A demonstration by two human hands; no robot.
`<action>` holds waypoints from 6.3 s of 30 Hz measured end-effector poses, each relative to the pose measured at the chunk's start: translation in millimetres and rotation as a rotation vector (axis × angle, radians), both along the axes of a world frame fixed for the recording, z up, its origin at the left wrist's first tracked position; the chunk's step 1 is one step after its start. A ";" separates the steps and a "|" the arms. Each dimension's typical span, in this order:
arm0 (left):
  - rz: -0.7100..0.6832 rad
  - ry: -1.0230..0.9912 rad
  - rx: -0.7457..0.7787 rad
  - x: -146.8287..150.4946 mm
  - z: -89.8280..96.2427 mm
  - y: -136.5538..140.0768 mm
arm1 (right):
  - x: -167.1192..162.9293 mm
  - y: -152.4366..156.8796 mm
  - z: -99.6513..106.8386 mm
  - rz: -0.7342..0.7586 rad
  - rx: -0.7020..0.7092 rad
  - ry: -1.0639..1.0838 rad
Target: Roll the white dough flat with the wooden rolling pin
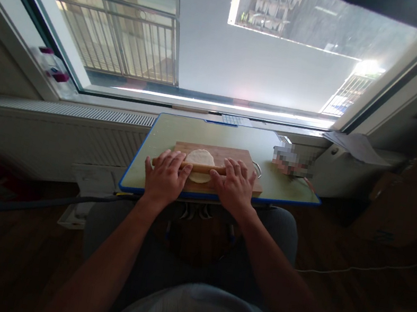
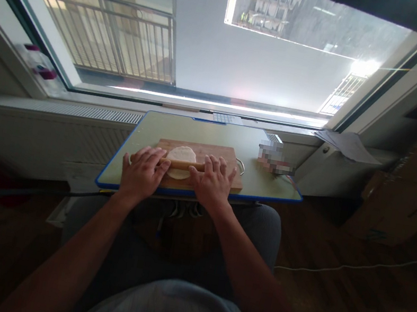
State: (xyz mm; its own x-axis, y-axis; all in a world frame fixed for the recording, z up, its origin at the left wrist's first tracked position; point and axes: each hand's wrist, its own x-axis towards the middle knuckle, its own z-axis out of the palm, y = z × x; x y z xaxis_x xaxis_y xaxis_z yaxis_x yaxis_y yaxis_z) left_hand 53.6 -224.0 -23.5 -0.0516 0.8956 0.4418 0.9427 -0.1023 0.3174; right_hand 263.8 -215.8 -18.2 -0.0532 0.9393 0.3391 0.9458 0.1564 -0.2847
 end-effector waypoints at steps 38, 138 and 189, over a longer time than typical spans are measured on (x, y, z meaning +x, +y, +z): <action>-0.021 0.016 -0.113 -4.4 17.6 40.0 | -4.7 43.7 11.5 0.008 -0.041 -0.010; -0.099 0.078 -0.091 -8.1 8.1 -1.2 | 1.7 -12.2 -2.7 0.047 -0.063 -0.064; -0.049 0.201 -0.317 -8.4 29.6 119.8 | -9.1 86.1 28.0 0.181 -0.121 -0.308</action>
